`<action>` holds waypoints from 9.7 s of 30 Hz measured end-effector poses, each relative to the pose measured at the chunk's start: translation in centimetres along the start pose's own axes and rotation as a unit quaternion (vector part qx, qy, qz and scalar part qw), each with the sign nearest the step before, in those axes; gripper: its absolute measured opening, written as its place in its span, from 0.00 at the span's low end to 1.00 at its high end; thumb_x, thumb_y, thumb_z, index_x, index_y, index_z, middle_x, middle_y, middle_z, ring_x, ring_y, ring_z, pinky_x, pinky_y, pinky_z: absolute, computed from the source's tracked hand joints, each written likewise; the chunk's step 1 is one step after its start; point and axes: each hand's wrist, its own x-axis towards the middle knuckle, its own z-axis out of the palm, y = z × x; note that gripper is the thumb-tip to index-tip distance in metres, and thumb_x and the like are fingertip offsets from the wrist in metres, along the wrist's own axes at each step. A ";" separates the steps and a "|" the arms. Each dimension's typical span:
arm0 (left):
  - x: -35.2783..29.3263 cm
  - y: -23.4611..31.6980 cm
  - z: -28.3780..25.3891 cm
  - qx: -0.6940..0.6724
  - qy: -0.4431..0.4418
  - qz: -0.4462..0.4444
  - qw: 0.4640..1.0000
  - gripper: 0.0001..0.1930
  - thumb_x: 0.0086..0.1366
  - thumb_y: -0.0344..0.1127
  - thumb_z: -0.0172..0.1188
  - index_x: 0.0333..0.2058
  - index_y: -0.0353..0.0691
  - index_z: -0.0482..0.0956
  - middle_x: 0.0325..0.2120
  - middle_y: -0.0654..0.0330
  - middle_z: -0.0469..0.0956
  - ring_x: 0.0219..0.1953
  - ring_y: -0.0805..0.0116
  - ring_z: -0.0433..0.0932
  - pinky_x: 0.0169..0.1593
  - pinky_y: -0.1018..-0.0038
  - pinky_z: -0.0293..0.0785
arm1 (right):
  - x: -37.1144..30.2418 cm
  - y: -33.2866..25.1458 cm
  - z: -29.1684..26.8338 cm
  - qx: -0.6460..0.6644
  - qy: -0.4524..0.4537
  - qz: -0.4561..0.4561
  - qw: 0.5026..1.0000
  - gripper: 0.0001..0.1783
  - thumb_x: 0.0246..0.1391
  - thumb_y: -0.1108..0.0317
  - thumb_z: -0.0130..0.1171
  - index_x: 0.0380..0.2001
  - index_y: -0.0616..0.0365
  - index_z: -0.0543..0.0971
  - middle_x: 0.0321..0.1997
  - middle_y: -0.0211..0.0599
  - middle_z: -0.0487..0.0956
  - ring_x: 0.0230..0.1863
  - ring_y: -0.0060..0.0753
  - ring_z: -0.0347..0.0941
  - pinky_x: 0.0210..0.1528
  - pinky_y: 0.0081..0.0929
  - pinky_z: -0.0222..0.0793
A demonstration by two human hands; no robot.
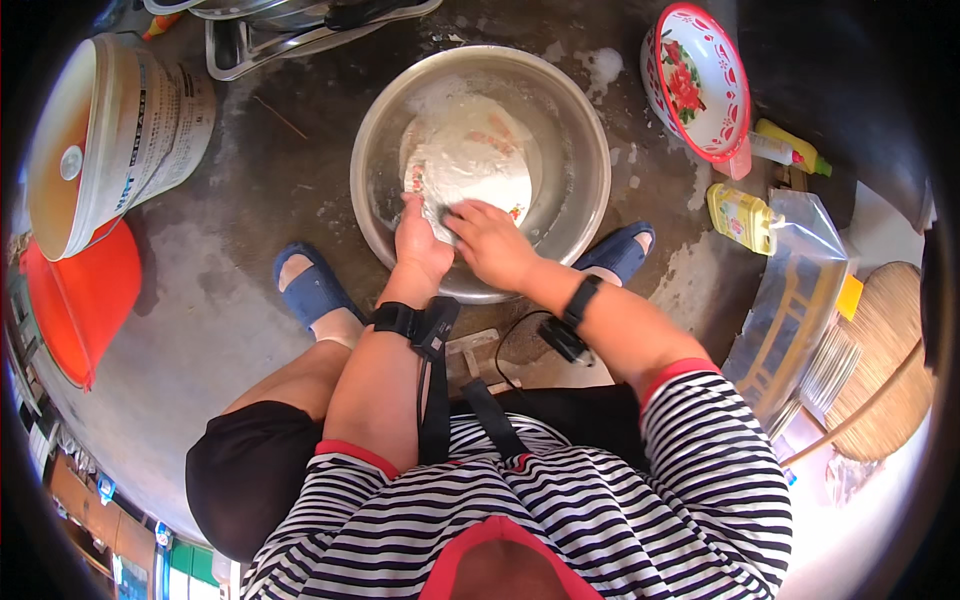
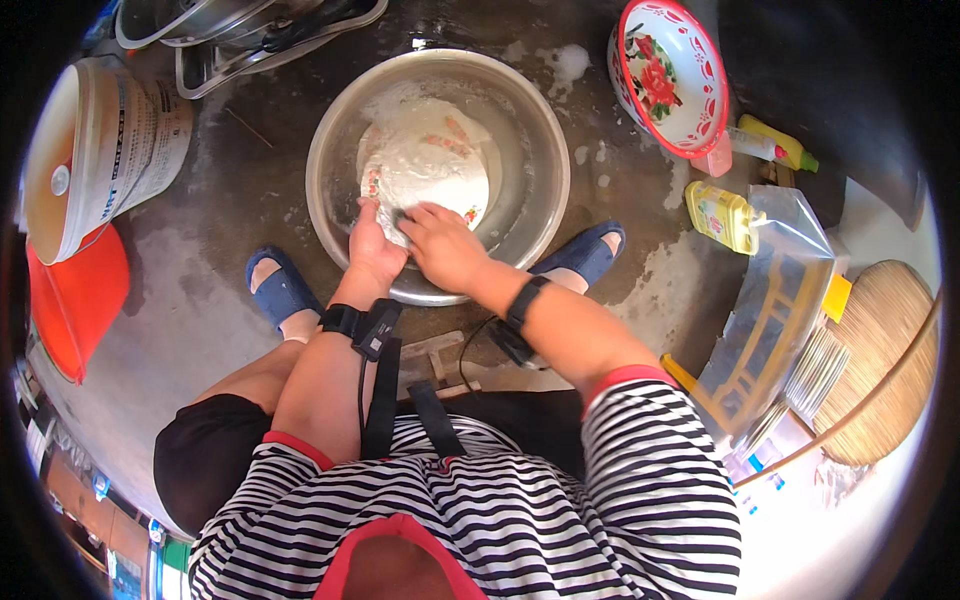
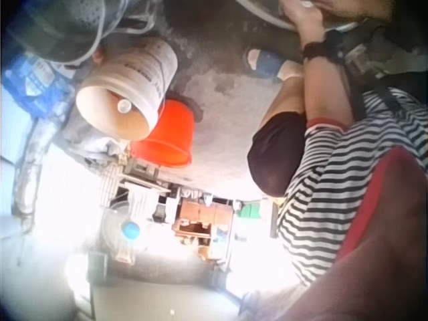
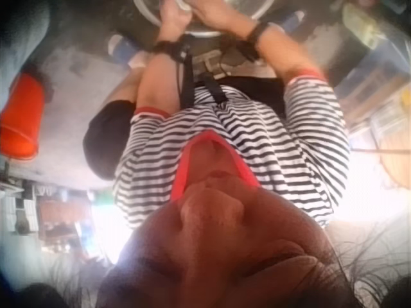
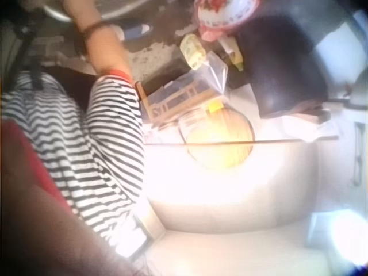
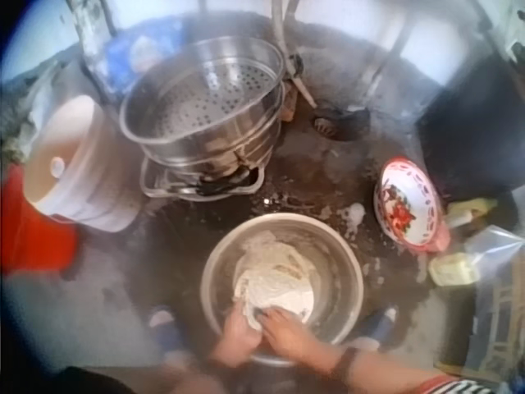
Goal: The person washes several plates by hand in a large metal bowl and a red plastic basin using a steel wool scrubber, then sets the cleaned plates on a stack.
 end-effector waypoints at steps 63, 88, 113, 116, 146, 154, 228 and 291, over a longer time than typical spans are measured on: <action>-5.2 0.8 3.2 0.180 -0.101 0.163 0.965 0.25 0.57 0.15 0.44 0.55 0.37 0.64 0.50 0.56 0.72 0.52 0.62 0.72 0.53 0.69 0.71 | 1.5 -0.5 -3.9 0.197 0.129 -0.002 0.972 0.16 0.41 0.70 0.59 0.39 0.54 0.78 0.43 0.42 0.76 0.51 0.50 0.67 0.56 0.39 0.63; -3.5 1.4 1.6 0.306 -0.060 0.184 0.932 0.21 0.58 0.17 0.50 0.51 0.39 0.68 0.43 0.62 0.75 0.42 0.73 0.75 0.41 0.78 0.70 | 10.3 2.0 -2.0 0.065 0.178 0.022 0.982 0.19 0.41 0.72 0.54 0.42 0.57 0.79 0.52 0.44 0.74 0.56 0.51 0.64 0.60 0.42 0.58; -2.8 1.8 1.9 0.203 -0.018 0.124 0.971 0.16 0.68 0.26 0.46 0.55 0.39 0.63 0.52 0.54 0.70 0.52 0.57 0.73 0.52 0.59 0.75 | 3.1 3.4 0.2 0.038 0.195 0.142 0.970 0.18 0.41 0.71 0.59 0.40 0.54 0.80 0.44 0.43 0.76 0.49 0.49 0.67 0.53 0.39 0.66; -3.2 1.7 2.5 0.217 -0.010 0.118 0.969 0.16 0.68 0.26 0.46 0.54 0.39 0.64 0.50 0.54 0.72 0.50 0.58 0.74 0.49 0.60 0.77 | 5.8 4.8 -0.2 -0.010 0.229 0.206 0.951 0.18 0.41 0.72 0.58 0.40 0.55 0.80 0.45 0.44 0.75 0.47 0.50 0.67 0.51 0.40 0.66; -2.3 1.5 1.7 0.128 0.005 0.136 0.982 0.14 0.69 0.29 0.47 0.53 0.37 0.64 0.53 0.52 0.69 0.52 0.57 0.73 0.51 0.58 0.75 | 0.2 7.9 0.2 0.009 0.135 0.438 0.889 0.16 0.42 0.68 0.59 0.39 0.57 0.79 0.45 0.50 0.75 0.50 0.53 0.68 0.54 0.40 0.65; -2.6 0.9 1.4 0.132 -0.021 0.062 0.989 0.15 0.70 0.29 0.44 0.55 0.40 0.61 0.55 0.51 0.67 0.55 0.54 0.71 0.56 0.55 0.72 | 7.9 6.4 -1.6 0.004 0.150 0.311 0.938 0.20 0.47 0.61 0.54 0.45 0.50 0.80 0.54 0.40 0.73 0.56 0.48 0.64 0.58 0.45 0.60; -0.9 -0.2 0.8 -0.019 -0.045 0.041 0.998 0.16 0.70 0.37 0.49 0.54 0.40 0.65 0.53 0.56 0.70 0.54 0.55 0.69 0.58 0.56 0.66 | -2.7 1.5 -0.4 -0.058 0.151 -0.011 0.987 0.12 0.44 0.70 0.53 0.34 0.59 0.78 0.40 0.39 0.75 0.44 0.43 0.69 0.46 0.38 0.67; -1.5 -0.5 0.7 -0.017 -0.063 0.049 0.997 0.20 0.67 0.25 0.46 0.57 0.40 0.62 0.57 0.53 0.67 0.59 0.52 0.66 0.60 0.49 0.63 | 6.5 8.2 -2.3 -0.110 0.077 0.211 0.968 0.16 0.53 0.65 0.49 0.43 0.54 0.79 0.47 0.43 0.74 0.53 0.50 0.65 0.54 0.48 0.63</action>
